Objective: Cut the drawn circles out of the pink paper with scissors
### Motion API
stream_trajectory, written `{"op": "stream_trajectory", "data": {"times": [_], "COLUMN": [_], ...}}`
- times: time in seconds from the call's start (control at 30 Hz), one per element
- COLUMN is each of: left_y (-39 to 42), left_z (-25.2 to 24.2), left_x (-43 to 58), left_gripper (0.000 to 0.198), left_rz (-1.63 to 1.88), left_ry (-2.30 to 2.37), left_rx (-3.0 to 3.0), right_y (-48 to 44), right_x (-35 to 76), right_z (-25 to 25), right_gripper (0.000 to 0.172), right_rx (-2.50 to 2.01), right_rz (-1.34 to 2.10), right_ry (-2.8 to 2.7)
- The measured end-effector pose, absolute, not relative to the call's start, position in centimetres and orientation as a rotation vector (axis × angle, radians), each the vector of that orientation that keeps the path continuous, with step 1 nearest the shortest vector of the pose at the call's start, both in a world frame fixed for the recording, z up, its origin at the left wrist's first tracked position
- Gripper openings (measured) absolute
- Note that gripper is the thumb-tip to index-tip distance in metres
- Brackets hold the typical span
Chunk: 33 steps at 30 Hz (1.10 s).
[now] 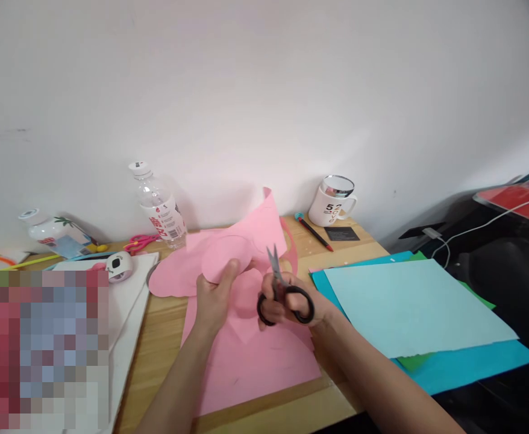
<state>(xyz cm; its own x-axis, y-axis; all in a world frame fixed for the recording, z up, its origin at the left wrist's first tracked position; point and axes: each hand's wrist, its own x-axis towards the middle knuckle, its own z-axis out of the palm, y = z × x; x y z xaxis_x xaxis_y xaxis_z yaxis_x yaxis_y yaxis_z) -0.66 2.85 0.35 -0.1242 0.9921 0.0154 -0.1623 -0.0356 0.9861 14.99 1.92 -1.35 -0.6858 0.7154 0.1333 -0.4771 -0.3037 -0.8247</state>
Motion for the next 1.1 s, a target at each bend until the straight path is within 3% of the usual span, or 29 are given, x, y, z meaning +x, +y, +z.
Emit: {"op": "stream_trajectory", "data": {"times": [0.23,0.83,1.1], "left_y": [4.0,2.8,2.8], "left_z": [0.4,-0.8,-0.2], "left_x": [-0.5,0.0,0.2], "left_gripper": [0.031,0.034,0.032], "left_rz": [1.685,1.447,1.426], "left_ry": [0.979,1.442,1.476], "left_rx": [0.575,0.998,1.09], "right_y": [1.8,1.9,1.9], "right_x": [13.8,13.6,13.7], "right_z": [-0.9,-1.5,-0.9], "right_gripper": [0.029,0.031,0.04], "right_rx": [-0.891,-0.819,-0.862], "right_rz": [1.794,1.726,1.624], "right_ry": [-1.435,-1.291,-1.353]}}
